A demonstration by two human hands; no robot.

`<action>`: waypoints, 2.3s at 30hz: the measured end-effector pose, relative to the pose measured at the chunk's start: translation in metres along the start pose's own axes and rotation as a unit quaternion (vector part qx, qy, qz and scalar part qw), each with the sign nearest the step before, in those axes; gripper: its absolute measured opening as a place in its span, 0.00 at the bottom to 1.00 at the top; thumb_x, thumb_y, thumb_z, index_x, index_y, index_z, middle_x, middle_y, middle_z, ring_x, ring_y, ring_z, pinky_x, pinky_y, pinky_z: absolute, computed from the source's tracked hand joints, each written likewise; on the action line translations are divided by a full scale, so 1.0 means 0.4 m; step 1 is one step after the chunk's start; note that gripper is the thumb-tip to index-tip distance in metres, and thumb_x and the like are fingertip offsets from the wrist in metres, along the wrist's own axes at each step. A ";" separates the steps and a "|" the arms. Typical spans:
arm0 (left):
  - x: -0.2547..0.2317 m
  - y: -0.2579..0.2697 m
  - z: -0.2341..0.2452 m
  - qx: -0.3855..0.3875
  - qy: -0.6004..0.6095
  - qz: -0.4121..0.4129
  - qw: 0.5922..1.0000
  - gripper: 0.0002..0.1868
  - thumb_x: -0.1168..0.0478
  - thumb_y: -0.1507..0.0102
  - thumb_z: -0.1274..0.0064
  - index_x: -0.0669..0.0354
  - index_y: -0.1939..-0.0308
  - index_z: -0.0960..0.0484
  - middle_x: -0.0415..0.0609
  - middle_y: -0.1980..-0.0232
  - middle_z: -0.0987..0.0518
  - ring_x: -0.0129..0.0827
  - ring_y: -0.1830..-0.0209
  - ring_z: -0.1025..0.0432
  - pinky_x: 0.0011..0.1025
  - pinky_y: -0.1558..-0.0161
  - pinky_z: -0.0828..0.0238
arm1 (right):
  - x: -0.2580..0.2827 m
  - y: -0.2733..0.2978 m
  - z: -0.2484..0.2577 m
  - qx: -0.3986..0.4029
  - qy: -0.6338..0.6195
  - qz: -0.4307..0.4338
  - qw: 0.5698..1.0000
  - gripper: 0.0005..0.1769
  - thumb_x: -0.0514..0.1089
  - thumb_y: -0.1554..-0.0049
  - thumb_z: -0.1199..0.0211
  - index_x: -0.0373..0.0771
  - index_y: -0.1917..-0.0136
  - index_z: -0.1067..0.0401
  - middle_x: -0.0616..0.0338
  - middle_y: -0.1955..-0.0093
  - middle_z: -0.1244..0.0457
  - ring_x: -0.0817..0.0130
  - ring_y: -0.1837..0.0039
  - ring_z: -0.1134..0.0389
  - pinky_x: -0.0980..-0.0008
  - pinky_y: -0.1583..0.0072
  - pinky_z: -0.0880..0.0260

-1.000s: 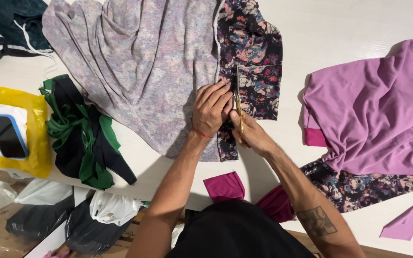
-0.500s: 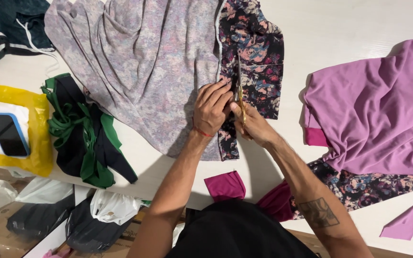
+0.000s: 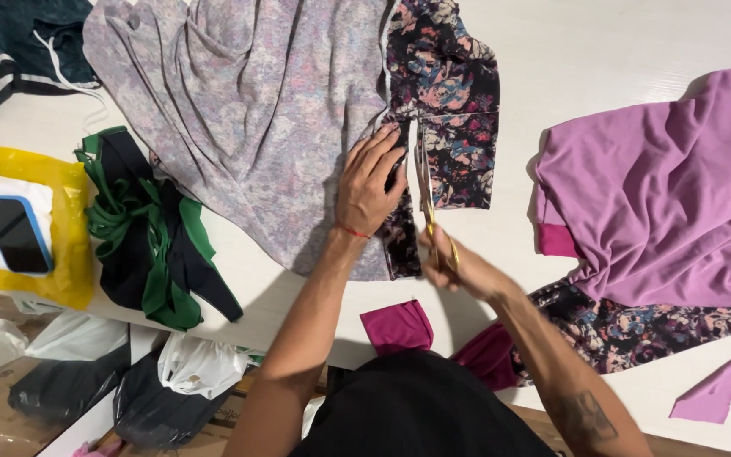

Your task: The person lays out a floral-patterned garment on a white table, retrieves gold-handled scissors from a sewing machine case, and cuts the garment's sleeve and side seam into separate pieces. The person also handles a pink fabric piece and a gray hoodie during the process.

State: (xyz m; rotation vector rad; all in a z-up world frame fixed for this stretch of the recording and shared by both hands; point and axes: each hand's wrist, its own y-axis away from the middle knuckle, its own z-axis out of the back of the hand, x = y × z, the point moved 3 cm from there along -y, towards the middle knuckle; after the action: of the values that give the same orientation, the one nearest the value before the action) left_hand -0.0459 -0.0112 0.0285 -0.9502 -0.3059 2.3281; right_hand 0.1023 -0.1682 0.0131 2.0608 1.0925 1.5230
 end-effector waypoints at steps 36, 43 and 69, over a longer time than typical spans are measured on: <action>-0.094 -0.045 -0.048 -0.033 -0.010 0.134 0.990 0.31 0.78 0.23 0.54 0.55 0.17 0.38 0.49 0.14 0.39 0.41 0.09 0.44 0.49 0.07 0.55 | 0.369 0.118 0.840 0.356 0.177 -0.089 0.913 0.42 0.74 0.30 0.61 0.33 0.52 0.29 0.53 0.73 0.33 0.69 0.77 0.40 0.78 0.76 0.42; -0.262 -0.038 -0.174 0.019 -0.038 0.069 0.997 0.30 0.70 0.22 0.44 0.59 0.18 0.37 0.53 0.14 0.41 0.44 0.09 0.47 0.55 0.08 0.67 | 0.371 0.070 0.862 0.249 0.349 -0.271 0.862 0.47 0.78 0.38 0.64 0.35 0.66 0.26 0.54 0.70 0.39 0.63 0.70 0.47 0.55 0.63 0.33; -0.312 -0.061 -0.246 0.182 -0.257 0.148 0.937 0.40 0.30 0.21 0.70 0.47 0.13 0.46 0.48 0.11 0.49 0.50 0.11 0.55 0.59 0.14 0.61 | 0.548 -0.080 0.712 0.260 0.600 -0.285 0.701 0.41 0.71 0.43 0.54 0.68 0.17 0.40 0.63 0.58 0.42 0.67 0.56 0.38 0.63 0.45 0.16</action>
State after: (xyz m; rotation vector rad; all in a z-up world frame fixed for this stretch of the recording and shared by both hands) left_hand 0.1038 -0.0689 0.0376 -0.2036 0.0786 2.7577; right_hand 0.3795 0.0621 0.0312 0.4270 2.5080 2.2993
